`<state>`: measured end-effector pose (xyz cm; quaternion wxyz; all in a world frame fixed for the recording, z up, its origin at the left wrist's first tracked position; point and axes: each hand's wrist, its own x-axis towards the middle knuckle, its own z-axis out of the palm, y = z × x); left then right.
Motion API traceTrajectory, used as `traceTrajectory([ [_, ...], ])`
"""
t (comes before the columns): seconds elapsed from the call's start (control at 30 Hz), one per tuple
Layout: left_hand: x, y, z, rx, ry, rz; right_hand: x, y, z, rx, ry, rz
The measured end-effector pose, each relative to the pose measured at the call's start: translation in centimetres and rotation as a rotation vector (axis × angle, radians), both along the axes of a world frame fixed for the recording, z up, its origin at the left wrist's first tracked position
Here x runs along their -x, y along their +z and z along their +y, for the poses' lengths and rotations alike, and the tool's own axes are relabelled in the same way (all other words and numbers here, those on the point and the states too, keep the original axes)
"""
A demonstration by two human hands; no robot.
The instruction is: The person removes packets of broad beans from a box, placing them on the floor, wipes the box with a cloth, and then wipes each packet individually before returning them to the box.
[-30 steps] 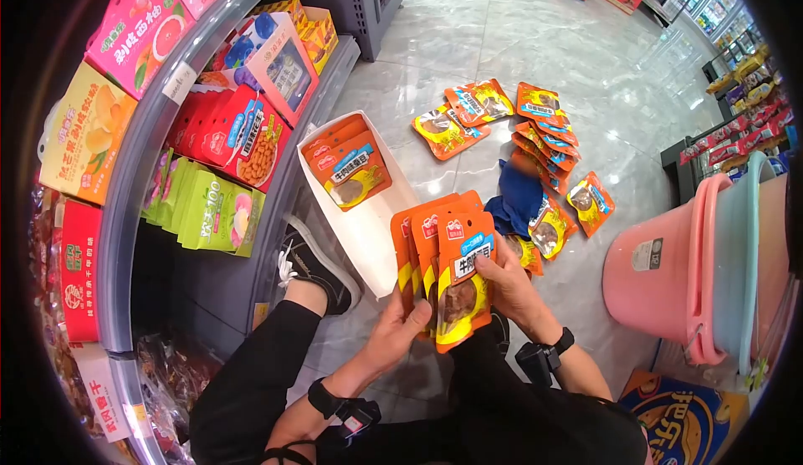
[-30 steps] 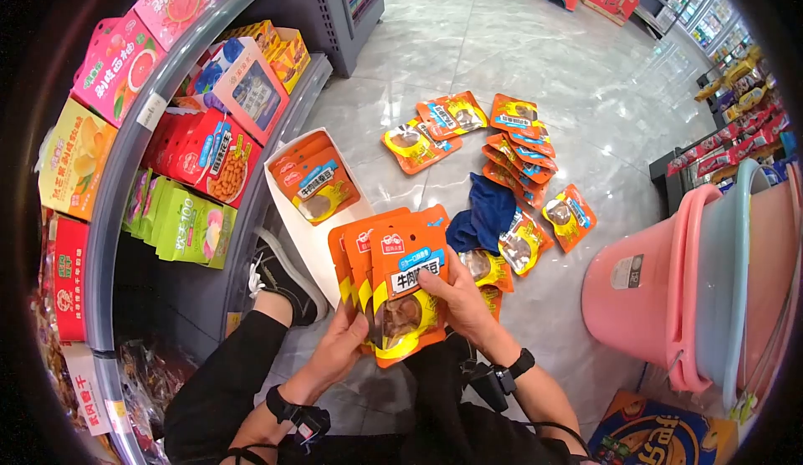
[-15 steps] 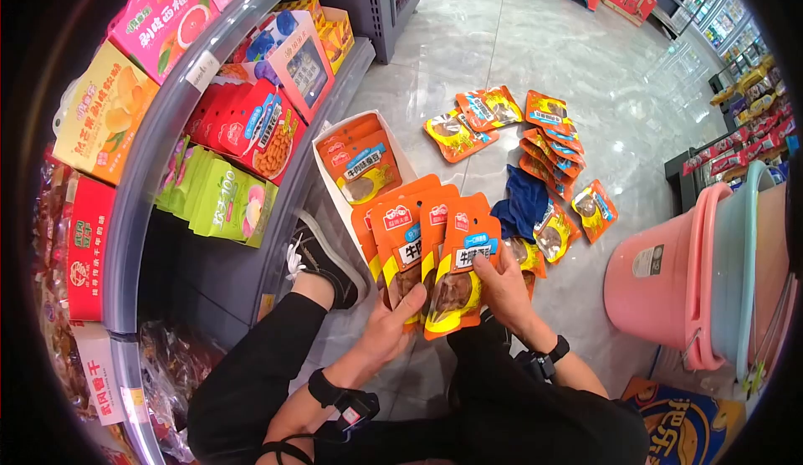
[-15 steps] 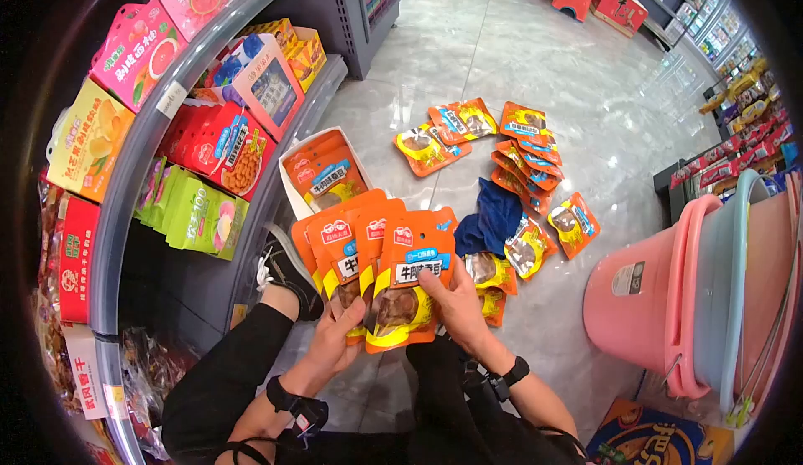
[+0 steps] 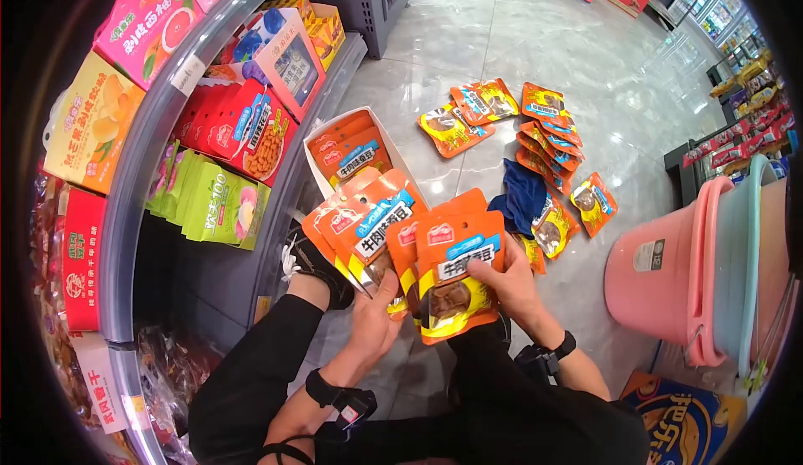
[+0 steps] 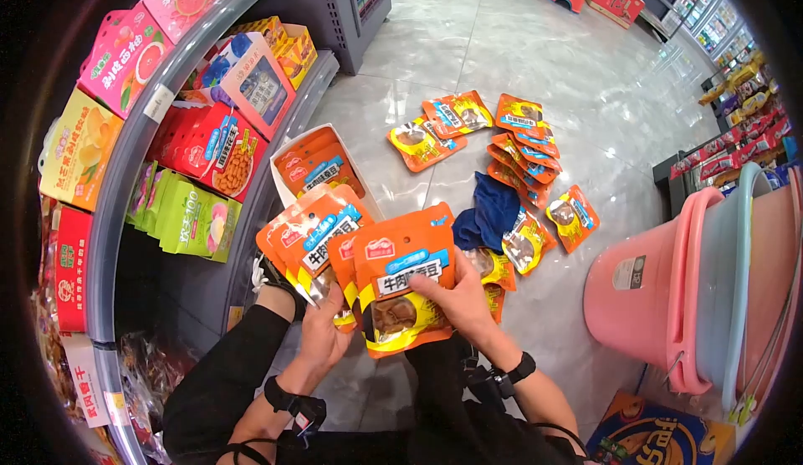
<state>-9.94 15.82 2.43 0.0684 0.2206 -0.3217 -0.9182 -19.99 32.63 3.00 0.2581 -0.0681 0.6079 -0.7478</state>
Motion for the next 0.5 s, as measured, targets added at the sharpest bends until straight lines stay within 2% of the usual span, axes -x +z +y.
traceTrajectory([
  [0.07,0.0,0.0,-0.5,0.094,-0.007,0.002,0.2,-0.3,-0.1,-0.035,0.001,0.017],
  [0.13,0.4,0.3,-1.8,0.101,0.132,0.069,1.1,-0.9,0.5,0.042,-0.166,0.011],
  [0.17,0.6,0.2,-3.0,0.136,0.158,0.123,1.6,-1.0,0.9,0.106,-0.239,-0.091],
  [0.2,0.7,1.3,-4.1,0.217,0.116,0.185,2.1,-1.3,1.1,0.13,-0.326,-0.047],
  [0.27,0.4,3.0,-4.5,0.165,0.026,0.194,2.3,-1.0,1.5,0.166,-0.36,-0.055],
  [0.3,0.0,2.3,-4.2,0.291,-0.044,0.187,2.1,-1.4,1.5,0.121,-0.346,-0.081],
  [0.33,-0.4,1.7,-4.1,0.307,-0.229,0.257,1.6,-1.5,1.3,0.075,-0.329,-0.113],
  [0.37,-0.8,1.3,-3.1,0.338,-0.335,0.141,0.7,-0.8,1.4,-0.063,-0.165,-0.14],
  [0.4,-0.7,1.7,-1.4,0.369,-0.439,0.025,-0.1,-3.7,1.1,-0.11,-0.121,-0.025],
  [0.47,-0.8,0.5,0.5,0.588,-0.335,0.026,-1.4,-3.2,0.7,0.18,0.012,-0.263],
  [0.5,-0.9,-0.2,0.1,0.613,-0.358,0.007,-0.9,-1.5,0.5,0.379,0.059,-0.331],
])
